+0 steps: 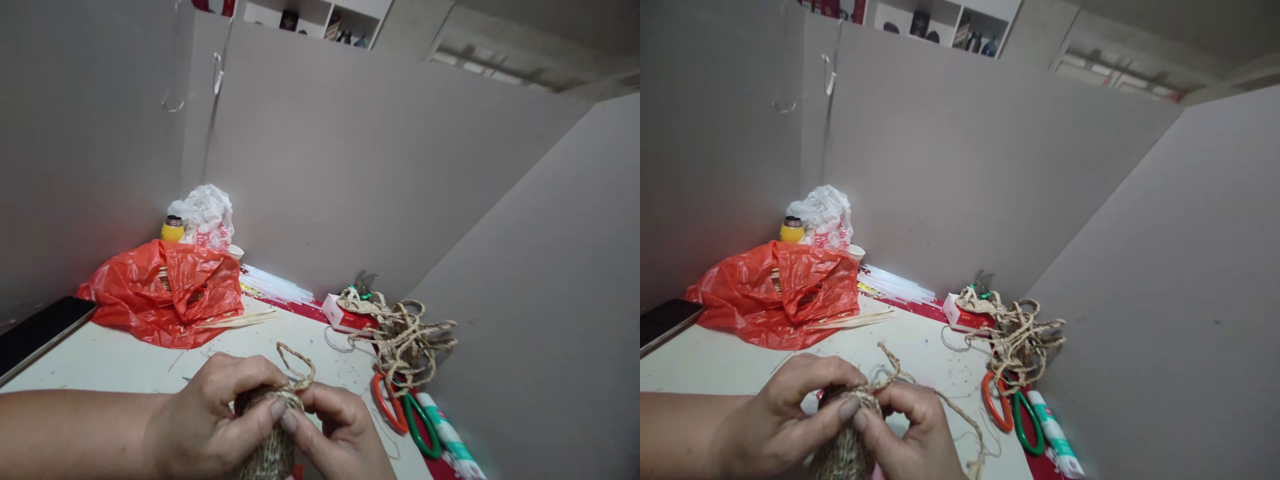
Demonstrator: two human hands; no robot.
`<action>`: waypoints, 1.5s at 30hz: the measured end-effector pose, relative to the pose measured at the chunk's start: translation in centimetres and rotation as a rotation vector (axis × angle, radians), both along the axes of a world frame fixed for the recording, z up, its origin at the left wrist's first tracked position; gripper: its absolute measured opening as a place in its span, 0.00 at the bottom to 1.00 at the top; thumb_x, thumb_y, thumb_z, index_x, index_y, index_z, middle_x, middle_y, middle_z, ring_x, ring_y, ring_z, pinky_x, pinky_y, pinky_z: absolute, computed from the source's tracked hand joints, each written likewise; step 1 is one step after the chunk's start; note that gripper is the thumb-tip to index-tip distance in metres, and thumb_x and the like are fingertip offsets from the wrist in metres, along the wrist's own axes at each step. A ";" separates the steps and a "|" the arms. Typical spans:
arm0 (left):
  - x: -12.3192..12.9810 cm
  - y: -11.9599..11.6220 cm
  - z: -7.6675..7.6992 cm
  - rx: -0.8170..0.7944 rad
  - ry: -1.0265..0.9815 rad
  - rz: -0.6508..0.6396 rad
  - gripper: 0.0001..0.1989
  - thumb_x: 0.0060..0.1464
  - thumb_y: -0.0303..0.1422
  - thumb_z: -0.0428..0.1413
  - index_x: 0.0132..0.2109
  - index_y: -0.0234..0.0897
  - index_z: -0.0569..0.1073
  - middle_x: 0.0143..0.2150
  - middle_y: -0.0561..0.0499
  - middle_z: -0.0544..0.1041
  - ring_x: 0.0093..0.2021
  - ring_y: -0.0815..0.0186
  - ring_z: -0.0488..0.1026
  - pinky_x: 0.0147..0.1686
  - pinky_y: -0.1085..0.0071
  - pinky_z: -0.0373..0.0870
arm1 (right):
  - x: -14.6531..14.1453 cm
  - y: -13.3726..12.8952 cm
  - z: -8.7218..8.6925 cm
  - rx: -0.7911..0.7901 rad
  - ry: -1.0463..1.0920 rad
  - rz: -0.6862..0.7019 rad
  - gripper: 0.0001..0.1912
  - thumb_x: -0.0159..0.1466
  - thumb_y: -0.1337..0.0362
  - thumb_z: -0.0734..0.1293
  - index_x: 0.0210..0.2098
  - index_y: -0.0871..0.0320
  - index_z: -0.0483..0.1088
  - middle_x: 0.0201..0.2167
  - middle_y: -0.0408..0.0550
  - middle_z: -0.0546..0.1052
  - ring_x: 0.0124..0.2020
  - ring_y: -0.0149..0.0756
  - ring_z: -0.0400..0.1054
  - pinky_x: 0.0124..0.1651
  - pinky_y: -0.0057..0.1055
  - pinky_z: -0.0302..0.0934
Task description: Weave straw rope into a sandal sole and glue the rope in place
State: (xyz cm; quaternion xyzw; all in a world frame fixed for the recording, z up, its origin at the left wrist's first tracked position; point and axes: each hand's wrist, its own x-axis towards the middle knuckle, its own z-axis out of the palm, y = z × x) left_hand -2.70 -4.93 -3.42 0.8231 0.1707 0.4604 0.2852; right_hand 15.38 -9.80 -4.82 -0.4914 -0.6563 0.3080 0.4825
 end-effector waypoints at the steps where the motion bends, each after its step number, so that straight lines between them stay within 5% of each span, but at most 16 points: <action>1: 0.0 0.0 0.1 -0.021 -0.003 -0.002 0.06 0.54 0.27 0.53 0.38 0.38 0.74 0.27 0.51 0.76 0.26 0.70 0.71 0.27 0.78 0.66 | 0.2 -0.1 0.1 0.047 -0.042 -0.034 0.07 0.57 0.61 0.70 0.27 0.59 0.77 0.24 0.47 0.79 0.27 0.36 0.72 0.33 0.28 0.66; 3: -0.1 0.0 0.3 -0.074 -0.002 -0.009 0.05 0.54 0.28 0.53 0.37 0.37 0.74 0.27 0.51 0.76 0.26 0.70 0.71 0.27 0.78 0.66 | 0.7 -0.2 0.8 0.180 -0.131 -0.062 0.03 0.56 0.65 0.71 0.30 0.57 0.77 0.25 0.45 0.79 0.28 0.35 0.73 0.34 0.28 0.67; 6: -0.1 0.2 0.7 -0.187 0.006 -0.022 0.05 0.55 0.30 0.52 0.36 0.35 0.73 0.27 0.51 0.74 0.27 0.69 0.70 0.28 0.77 0.67 | 1.7 -0.4 2.1 0.418 -0.170 -0.088 0.09 0.58 0.73 0.67 0.35 0.53 0.74 0.26 0.41 0.78 0.28 0.31 0.72 0.32 0.23 0.66; 9: 0.0 0.4 0.8 -0.301 0.003 -0.037 0.06 0.54 0.31 0.51 0.35 0.34 0.72 0.27 0.51 0.72 0.28 0.69 0.67 0.29 0.75 0.67 | 2.2 -0.1 2.7 0.621 -0.208 -0.168 0.17 0.57 0.76 0.66 0.44 0.53 0.71 0.37 0.46 0.77 0.40 0.35 0.71 0.43 0.28 0.67; 12: 0.2 0.5 0.6 -0.402 -0.018 -0.066 0.06 0.53 0.33 0.53 0.35 0.34 0.71 0.26 0.53 0.69 0.27 0.69 0.65 0.28 0.75 0.65 | 2.2 0.5 2.6 0.679 -0.365 -0.081 0.22 0.56 0.75 0.67 0.50 0.56 0.68 0.46 0.52 0.76 0.49 0.41 0.69 0.52 0.36 0.64; 18: 0.5 0.9 0.3 -0.536 -0.086 -0.137 0.05 0.52 0.31 0.54 0.36 0.35 0.73 0.30 0.53 0.72 0.31 0.69 0.66 0.33 0.73 0.65 | 1.6 0.5 2.7 0.594 -0.398 0.016 0.17 0.56 0.77 0.67 0.42 0.53 0.69 0.32 0.44 0.78 0.34 0.36 0.73 0.50 0.40 0.64; 24: 0.8 1.3 0.2 -0.578 -0.127 -0.145 0.05 0.51 0.33 0.57 0.33 0.36 0.72 0.29 0.54 0.68 0.32 0.68 0.65 0.33 0.73 0.64 | 1.5 -0.1 2.6 0.644 -0.441 0.003 0.22 0.55 0.80 0.66 0.45 0.53 0.69 0.32 0.49 0.78 0.33 0.38 0.73 0.35 0.32 0.69; 38: 0.6 1.4 0.7 -0.793 -0.199 -0.233 0.08 0.50 0.36 0.58 0.32 0.35 0.71 0.33 0.52 0.68 0.35 0.67 0.64 0.35 0.72 0.62 | 1.2 -0.1 2.3 0.611 -0.325 0.036 0.24 0.54 0.81 0.66 0.46 0.53 0.70 0.33 0.50 0.78 0.33 0.38 0.74 0.35 0.32 0.70; 45: 0.7 1.4 0.8 -0.881 -0.277 -0.171 0.07 0.50 0.36 0.59 0.32 0.36 0.71 0.32 0.54 0.69 0.32 0.69 0.65 0.34 0.72 0.63 | -0.4 -0.2 0.7 0.299 0.051 -0.080 0.12 0.57 0.72 0.69 0.40 0.55 0.75 0.30 0.48 0.79 0.27 0.35 0.73 0.30 0.29 0.69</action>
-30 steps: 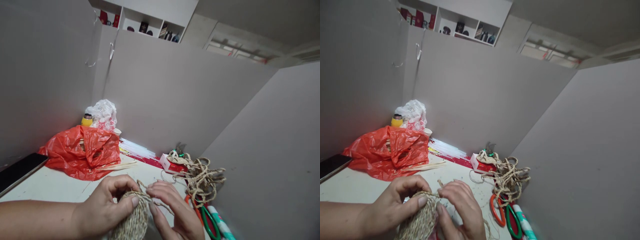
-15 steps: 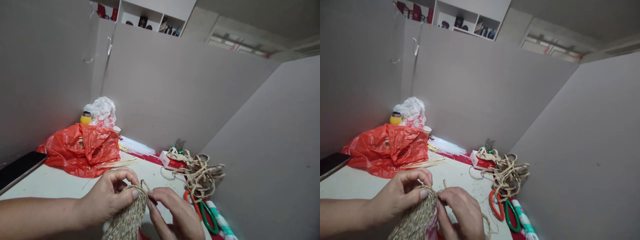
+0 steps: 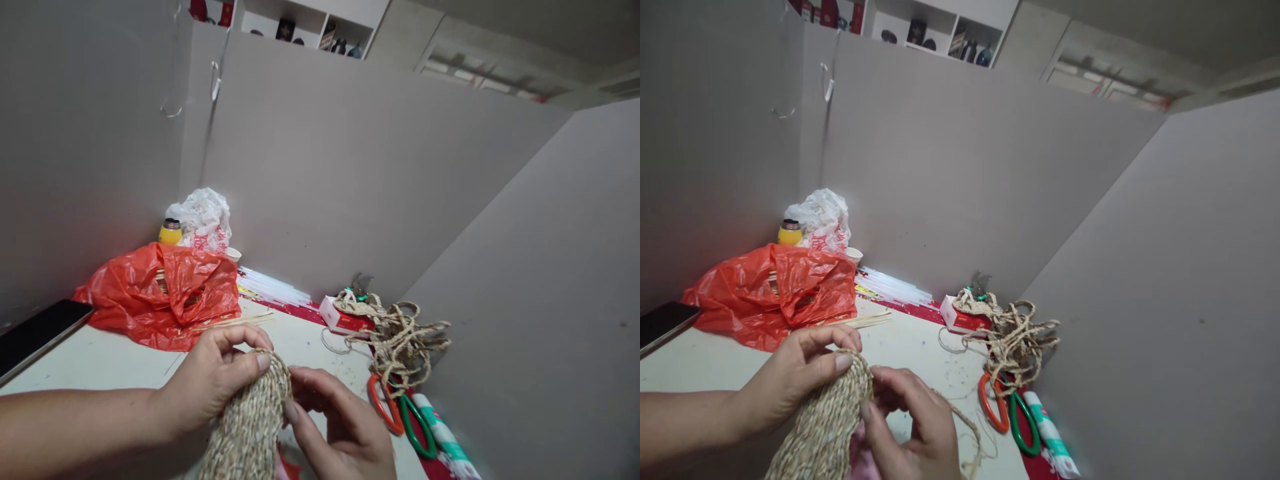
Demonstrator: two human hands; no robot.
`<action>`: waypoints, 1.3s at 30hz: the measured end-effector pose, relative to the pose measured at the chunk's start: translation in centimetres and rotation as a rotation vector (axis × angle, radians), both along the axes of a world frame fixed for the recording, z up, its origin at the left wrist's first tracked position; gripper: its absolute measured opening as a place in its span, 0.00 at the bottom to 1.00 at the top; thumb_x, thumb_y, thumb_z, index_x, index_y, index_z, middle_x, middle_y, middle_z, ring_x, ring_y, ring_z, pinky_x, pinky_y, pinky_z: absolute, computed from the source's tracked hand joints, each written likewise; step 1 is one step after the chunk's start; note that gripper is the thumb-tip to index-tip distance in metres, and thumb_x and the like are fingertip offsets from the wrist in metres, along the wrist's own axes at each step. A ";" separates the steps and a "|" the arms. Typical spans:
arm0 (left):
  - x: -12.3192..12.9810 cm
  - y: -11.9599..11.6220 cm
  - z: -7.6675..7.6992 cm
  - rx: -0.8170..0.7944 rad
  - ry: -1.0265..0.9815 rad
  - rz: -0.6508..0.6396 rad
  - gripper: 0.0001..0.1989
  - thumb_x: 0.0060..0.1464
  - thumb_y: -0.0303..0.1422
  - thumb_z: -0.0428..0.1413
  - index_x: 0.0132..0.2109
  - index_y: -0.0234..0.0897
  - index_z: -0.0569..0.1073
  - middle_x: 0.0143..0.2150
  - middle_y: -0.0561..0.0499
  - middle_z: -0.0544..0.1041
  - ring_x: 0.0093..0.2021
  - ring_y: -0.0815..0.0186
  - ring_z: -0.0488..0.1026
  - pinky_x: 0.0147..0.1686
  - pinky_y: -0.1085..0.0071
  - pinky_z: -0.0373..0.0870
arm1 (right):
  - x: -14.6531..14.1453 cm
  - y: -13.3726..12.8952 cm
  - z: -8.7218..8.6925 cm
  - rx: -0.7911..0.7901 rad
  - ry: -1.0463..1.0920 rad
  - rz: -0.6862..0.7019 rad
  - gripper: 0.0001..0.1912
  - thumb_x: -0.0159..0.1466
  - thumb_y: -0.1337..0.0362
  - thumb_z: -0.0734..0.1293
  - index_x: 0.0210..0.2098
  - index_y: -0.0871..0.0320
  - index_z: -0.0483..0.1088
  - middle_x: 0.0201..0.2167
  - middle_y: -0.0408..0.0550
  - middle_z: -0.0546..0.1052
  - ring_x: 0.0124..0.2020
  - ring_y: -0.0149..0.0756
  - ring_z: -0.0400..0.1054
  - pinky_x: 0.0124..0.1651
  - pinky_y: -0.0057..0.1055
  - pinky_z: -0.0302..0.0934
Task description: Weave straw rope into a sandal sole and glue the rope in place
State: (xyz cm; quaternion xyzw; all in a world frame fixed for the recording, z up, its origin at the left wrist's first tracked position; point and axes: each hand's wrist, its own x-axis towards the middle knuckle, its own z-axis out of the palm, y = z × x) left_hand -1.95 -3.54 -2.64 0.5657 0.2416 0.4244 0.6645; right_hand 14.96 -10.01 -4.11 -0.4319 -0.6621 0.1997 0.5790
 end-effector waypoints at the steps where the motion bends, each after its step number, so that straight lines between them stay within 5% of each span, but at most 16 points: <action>1: 0.0 0.0 -0.1 -0.002 -0.006 0.014 0.07 0.50 0.35 0.59 0.32 0.36 0.71 0.33 0.54 0.69 0.32 0.69 0.65 0.34 0.72 0.63 | -0.3 0.0 -0.3 -0.049 0.090 -0.023 0.10 0.57 0.70 0.70 0.39 0.56 0.75 0.29 0.48 0.79 0.27 0.35 0.73 0.30 0.28 0.69; 7: 0.2 0.4 -0.7 -0.020 -0.027 0.070 0.07 0.50 0.35 0.59 0.34 0.36 0.71 0.34 0.54 0.68 0.33 0.70 0.65 0.34 0.73 0.63 | -1.9 -0.2 -0.8 -0.343 0.468 -0.006 0.14 0.52 0.57 0.75 0.35 0.58 0.76 0.27 0.47 0.79 0.25 0.31 0.72 0.28 0.22 0.67; 14: 0.1 0.4 -0.4 0.041 0.009 0.178 0.07 0.49 0.34 0.60 0.32 0.36 0.71 0.36 0.53 0.69 0.34 0.69 0.67 0.32 0.74 0.64 | -2.6 -0.1 -2.3 -0.469 0.675 0.053 0.20 0.50 0.58 0.77 0.40 0.57 0.77 0.29 0.48 0.81 0.28 0.33 0.75 0.35 0.26 0.69; 20: 0.2 0.5 -0.6 0.030 0.020 0.211 0.08 0.49 0.36 0.60 0.33 0.36 0.71 0.34 0.53 0.71 0.31 0.69 0.67 0.31 0.73 0.64 | -2.5 0.2 -3.4 -0.427 0.699 0.027 0.22 0.49 0.59 0.77 0.42 0.58 0.76 0.28 0.48 0.81 0.28 0.33 0.76 0.32 0.24 0.69; 30: -0.1 1.4 -0.1 -0.032 -0.019 0.050 0.22 0.57 0.48 0.49 0.39 0.31 0.74 0.25 0.52 0.71 0.23 0.71 0.65 0.24 0.74 0.62 | -1.0 1.2 -1.7 -0.420 0.775 -0.027 0.20 0.45 0.61 0.79 0.38 0.56 0.79 0.29 0.48 0.82 0.30 0.35 0.76 0.37 0.27 0.69; 35: 0.1 2.6 -1.0 -0.160 -0.044 0.117 0.28 0.55 0.52 0.47 0.43 0.29 0.72 0.27 0.50 0.74 0.19 0.71 0.68 0.19 0.74 0.62 | -0.3 1.3 -1.3 -0.412 0.862 0.021 0.20 0.46 0.61 0.79 0.39 0.53 0.78 0.30 0.47 0.82 0.32 0.38 0.76 0.39 0.33 0.69; 39: 0.5 3.9 -2.2 -0.195 0.000 0.144 0.22 0.54 0.45 0.51 0.45 0.28 0.69 0.21 0.54 0.73 0.15 0.74 0.65 0.18 0.78 0.58 | 0.0 1.1 -0.2 -0.403 0.922 0.074 0.18 0.48 0.62 0.78 0.39 0.50 0.78 0.33 0.46 0.83 0.34 0.40 0.77 0.42 0.36 0.69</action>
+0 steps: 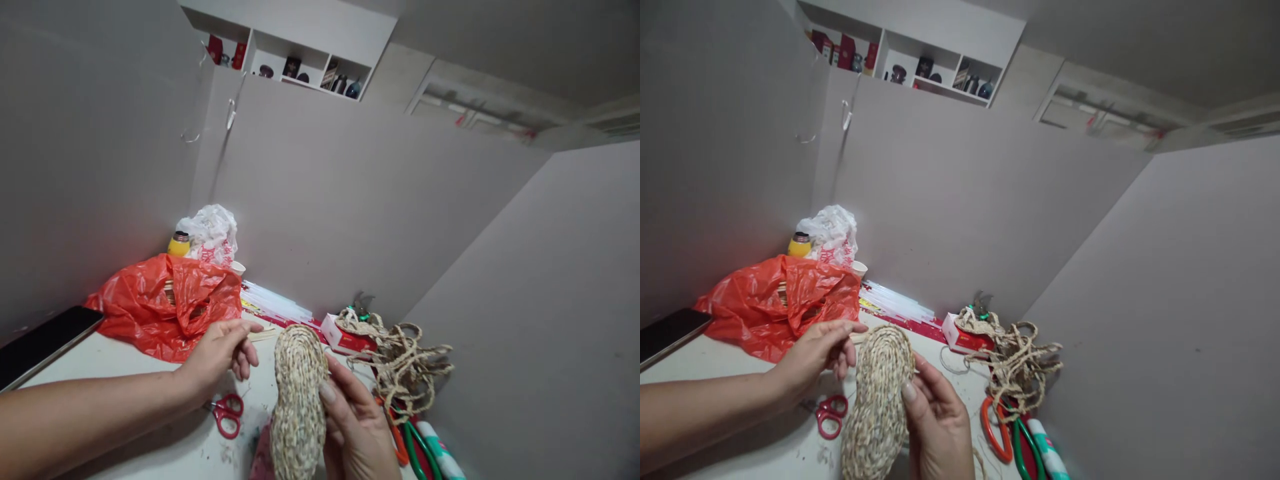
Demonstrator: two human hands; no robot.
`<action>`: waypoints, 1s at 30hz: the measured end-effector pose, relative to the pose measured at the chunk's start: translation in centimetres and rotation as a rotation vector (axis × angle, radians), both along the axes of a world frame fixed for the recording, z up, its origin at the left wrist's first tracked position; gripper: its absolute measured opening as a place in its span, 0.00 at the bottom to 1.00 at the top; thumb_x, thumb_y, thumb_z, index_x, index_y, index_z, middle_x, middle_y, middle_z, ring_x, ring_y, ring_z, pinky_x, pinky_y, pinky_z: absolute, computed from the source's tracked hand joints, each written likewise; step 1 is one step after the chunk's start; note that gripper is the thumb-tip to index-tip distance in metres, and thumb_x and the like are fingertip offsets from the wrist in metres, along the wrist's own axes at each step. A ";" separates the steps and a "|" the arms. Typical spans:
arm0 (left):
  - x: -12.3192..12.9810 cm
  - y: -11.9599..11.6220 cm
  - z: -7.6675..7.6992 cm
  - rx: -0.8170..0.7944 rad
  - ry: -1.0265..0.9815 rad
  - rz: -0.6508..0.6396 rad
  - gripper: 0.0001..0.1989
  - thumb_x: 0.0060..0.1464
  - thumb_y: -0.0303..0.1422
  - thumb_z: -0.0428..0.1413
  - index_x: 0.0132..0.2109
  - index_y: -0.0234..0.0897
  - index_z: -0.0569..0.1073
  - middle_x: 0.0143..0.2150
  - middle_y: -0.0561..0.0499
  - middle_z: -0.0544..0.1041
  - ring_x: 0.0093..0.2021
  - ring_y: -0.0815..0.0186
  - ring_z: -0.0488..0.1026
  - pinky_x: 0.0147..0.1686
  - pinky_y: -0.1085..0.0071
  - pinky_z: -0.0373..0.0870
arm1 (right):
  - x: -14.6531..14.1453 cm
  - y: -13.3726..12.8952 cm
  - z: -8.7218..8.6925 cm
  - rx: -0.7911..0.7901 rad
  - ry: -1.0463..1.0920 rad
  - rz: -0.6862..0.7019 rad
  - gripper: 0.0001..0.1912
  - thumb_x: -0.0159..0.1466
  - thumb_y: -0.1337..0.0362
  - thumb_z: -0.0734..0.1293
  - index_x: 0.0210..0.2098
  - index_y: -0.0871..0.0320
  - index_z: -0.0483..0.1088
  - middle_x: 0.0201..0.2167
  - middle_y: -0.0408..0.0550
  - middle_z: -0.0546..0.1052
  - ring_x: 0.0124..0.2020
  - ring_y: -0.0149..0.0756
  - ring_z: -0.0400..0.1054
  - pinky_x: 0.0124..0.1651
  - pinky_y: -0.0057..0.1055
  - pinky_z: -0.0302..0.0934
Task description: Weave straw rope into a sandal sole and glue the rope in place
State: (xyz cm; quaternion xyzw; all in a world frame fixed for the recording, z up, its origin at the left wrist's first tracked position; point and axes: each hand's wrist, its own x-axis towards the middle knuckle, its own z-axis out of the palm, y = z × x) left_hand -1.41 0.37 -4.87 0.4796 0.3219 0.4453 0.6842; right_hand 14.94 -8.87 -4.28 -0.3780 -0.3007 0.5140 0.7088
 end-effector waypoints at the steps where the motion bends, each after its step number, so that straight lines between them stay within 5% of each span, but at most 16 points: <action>1: 0.1 0.3 -0.4 0.013 0.016 0.003 0.21 0.53 0.43 0.53 0.46 0.28 0.68 0.19 0.55 0.72 0.14 0.75 0.62 0.17 0.79 0.55 | 0.0 0.0 0.3 -0.004 0.016 0.015 0.17 0.49 0.63 0.78 0.39 0.49 0.78 0.35 0.46 0.82 0.35 0.40 0.77 0.42 0.36 0.69; 5: 0.5 0.8 -1.2 0.033 0.089 0.014 0.21 0.49 0.40 0.56 0.46 0.30 0.68 0.12 0.62 0.64 0.11 0.77 0.51 0.14 0.79 0.45 | 0.0 0.1 0.9 -0.029 0.061 0.037 0.17 0.50 0.64 0.77 0.40 0.51 0.77 0.38 0.48 0.82 0.36 0.40 0.76 0.44 0.38 0.68; 12: 0.2 0.3 -0.5 0.041 0.148 -0.001 0.16 0.45 0.34 0.57 0.43 0.33 0.70 0.11 0.67 0.53 0.14 0.77 0.43 0.16 0.78 0.42 | 0.4 0.9 0.6 -0.039 0.048 -0.058 0.22 0.44 0.63 0.80 0.38 0.55 0.77 0.36 0.49 0.82 0.34 0.42 0.76 0.42 0.39 0.69; 16: 0.3 0.3 -0.8 0.087 0.081 0.055 0.18 0.41 0.29 0.60 0.43 0.34 0.72 0.20 0.62 0.62 0.19 0.75 0.55 0.22 0.78 0.55 | 0.6 1.2 0.1 -0.012 0.021 -0.051 0.21 0.47 0.62 0.79 0.40 0.54 0.76 0.34 0.48 0.82 0.34 0.40 0.76 0.41 0.35 0.69; 19: 0.3 -0.3 -0.8 0.102 -0.004 0.001 0.27 0.40 0.27 0.62 0.52 0.40 0.70 0.42 0.50 0.71 0.34 0.70 0.67 0.36 0.72 0.64 | 0.7 1.3 -0.6 0.020 -0.040 -0.046 0.21 0.49 0.61 0.78 0.42 0.54 0.76 0.34 0.48 0.82 0.35 0.37 0.76 0.41 0.32 0.69; 21: 0.2 -1.0 -0.6 0.071 -0.043 -0.088 0.24 0.46 0.31 0.60 0.53 0.42 0.69 0.50 0.46 0.69 0.42 0.64 0.69 0.40 0.69 0.65 | 0.8 1.3 -1.2 0.040 -0.086 -0.063 0.21 0.49 0.61 0.78 0.42 0.54 0.76 0.35 0.49 0.82 0.36 0.37 0.76 0.40 0.31 0.69; 25: 0.2 -2.8 0.0 -0.023 -0.143 -0.248 0.18 0.53 0.37 0.56 0.51 0.40 0.72 0.47 0.44 0.74 0.46 0.59 0.70 0.43 0.65 0.65 | 0.8 1.1 -2.0 0.086 -0.158 -0.099 0.21 0.51 0.61 0.77 0.44 0.52 0.74 0.37 0.49 0.82 0.36 0.37 0.76 0.38 0.30 0.69; 30: 0.3 -4.0 0.7 -0.138 -0.238 -0.241 0.18 0.55 0.37 0.55 0.52 0.39 0.72 0.42 0.45 0.77 0.40 0.60 0.73 0.41 0.66 0.66 | 0.8 1.1 -2.4 0.092 -0.189 -0.142 0.22 0.52 0.60 0.76 0.45 0.51 0.73 0.34 0.46 0.81 0.35 0.33 0.75 0.39 0.26 0.68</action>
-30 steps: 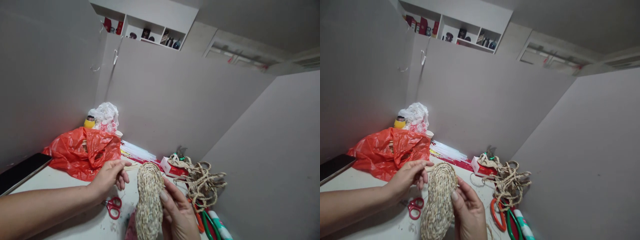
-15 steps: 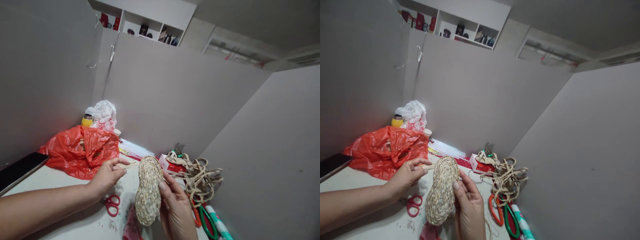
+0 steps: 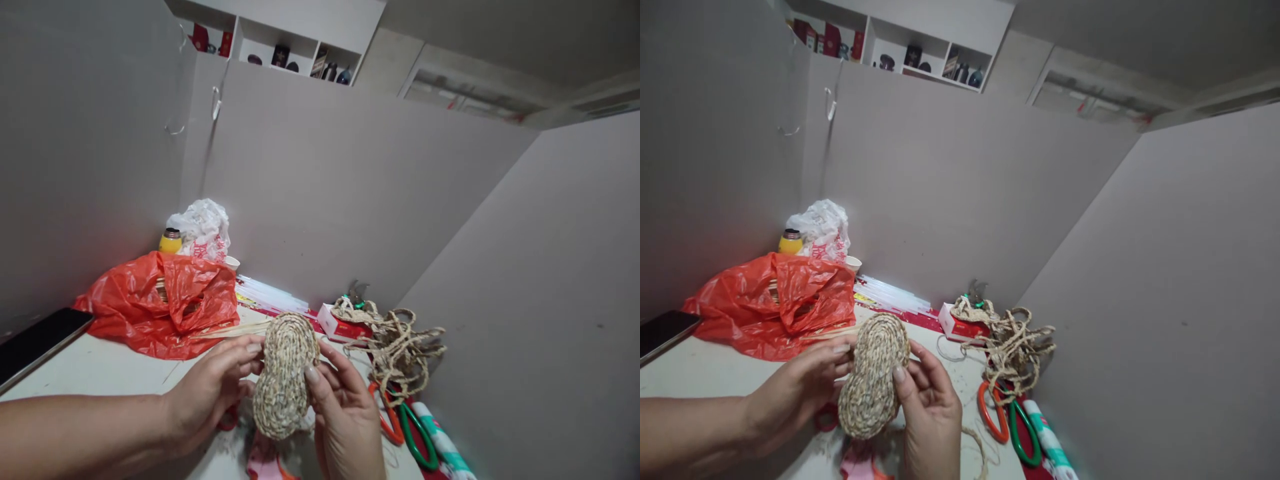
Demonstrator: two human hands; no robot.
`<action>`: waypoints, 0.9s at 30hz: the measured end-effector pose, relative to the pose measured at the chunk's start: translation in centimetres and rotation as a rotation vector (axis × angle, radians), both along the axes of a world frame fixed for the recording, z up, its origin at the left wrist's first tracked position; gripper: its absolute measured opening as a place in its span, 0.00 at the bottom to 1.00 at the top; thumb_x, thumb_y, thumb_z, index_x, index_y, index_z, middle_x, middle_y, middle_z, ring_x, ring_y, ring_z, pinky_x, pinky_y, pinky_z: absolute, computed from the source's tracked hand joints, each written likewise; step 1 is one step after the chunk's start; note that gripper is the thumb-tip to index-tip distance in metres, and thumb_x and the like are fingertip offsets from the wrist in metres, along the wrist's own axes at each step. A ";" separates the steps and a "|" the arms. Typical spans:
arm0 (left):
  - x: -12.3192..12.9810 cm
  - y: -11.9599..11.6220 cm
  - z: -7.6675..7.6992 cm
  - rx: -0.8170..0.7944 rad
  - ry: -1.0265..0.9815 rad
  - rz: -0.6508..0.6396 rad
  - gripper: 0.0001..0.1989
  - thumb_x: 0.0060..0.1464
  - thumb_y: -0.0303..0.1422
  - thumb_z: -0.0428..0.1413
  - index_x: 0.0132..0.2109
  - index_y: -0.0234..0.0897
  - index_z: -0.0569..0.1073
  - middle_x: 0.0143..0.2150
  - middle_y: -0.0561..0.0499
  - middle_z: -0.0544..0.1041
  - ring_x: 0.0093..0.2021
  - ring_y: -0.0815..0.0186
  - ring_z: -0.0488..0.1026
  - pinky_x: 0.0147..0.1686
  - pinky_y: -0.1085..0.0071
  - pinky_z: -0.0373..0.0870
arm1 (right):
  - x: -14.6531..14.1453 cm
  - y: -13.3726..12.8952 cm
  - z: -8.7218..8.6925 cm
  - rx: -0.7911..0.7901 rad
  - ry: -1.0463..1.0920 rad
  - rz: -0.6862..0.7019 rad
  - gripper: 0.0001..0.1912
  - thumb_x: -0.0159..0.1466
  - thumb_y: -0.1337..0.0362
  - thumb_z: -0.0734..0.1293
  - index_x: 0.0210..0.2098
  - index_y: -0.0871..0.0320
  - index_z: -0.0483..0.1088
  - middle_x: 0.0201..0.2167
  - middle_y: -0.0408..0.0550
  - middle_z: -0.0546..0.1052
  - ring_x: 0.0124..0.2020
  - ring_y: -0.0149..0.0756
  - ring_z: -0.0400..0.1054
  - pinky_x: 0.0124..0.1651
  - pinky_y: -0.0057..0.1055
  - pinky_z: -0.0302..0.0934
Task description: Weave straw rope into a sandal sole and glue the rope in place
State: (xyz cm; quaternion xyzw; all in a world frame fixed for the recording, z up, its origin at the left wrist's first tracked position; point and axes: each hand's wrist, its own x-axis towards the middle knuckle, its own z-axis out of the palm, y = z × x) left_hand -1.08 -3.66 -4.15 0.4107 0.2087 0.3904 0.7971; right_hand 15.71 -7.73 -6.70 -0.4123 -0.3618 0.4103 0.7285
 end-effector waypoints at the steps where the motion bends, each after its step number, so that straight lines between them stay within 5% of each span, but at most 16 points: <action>1: 0.1 -0.1 0.1 -0.003 -0.015 -0.018 0.17 0.55 0.36 0.55 0.52 0.39 0.72 0.41 0.45 0.78 0.38 0.61 0.74 0.40 0.66 0.67 | -0.1 0.0 0.0 -0.001 -0.001 -0.005 0.22 0.52 0.60 0.76 0.45 0.51 0.73 0.33 0.45 0.81 0.35 0.32 0.75 0.39 0.25 0.68; 10: 0.4 0.2 -0.1 0.006 0.045 -0.033 0.12 0.50 0.31 0.61 0.43 0.32 0.76 0.36 0.43 0.79 0.34 0.64 0.74 0.38 0.69 0.70 | -1.7 -1.0 0.1 -0.057 -0.130 0.095 0.17 0.55 0.60 0.74 0.44 0.52 0.73 0.33 0.45 0.81 0.34 0.34 0.75 0.39 0.27 0.69; 15: 0.4 0.5 0.2 -0.047 -0.001 -0.035 0.09 0.50 0.28 0.60 0.41 0.32 0.76 0.34 0.46 0.80 0.32 0.66 0.75 0.36 0.70 0.71 | -0.8 -0.9 -0.1 -0.039 -0.274 0.037 0.16 0.58 0.59 0.71 0.46 0.52 0.73 0.35 0.47 0.80 0.35 0.33 0.75 0.35 0.23 0.69; 21: 0.3 0.5 0.1 -0.051 -0.008 -0.049 0.08 0.49 0.26 0.58 0.39 0.31 0.76 0.31 0.44 0.79 0.29 0.65 0.74 0.34 0.69 0.71 | -0.9 -0.9 0.3 0.018 -0.315 0.009 0.12 0.57 0.62 0.72 0.41 0.53 0.74 0.29 0.44 0.79 0.26 0.29 0.73 0.28 0.21 0.68; 27: 0.4 0.6 0.1 -0.087 0.021 -0.022 0.07 0.46 0.26 0.58 0.36 0.30 0.76 0.29 0.45 0.79 0.28 0.65 0.74 0.33 0.69 0.71 | -1.3 -1.2 0.3 -0.031 -0.273 0.049 0.16 0.56 0.63 0.73 0.43 0.55 0.72 0.31 0.45 0.76 0.29 0.32 0.72 0.30 0.25 0.68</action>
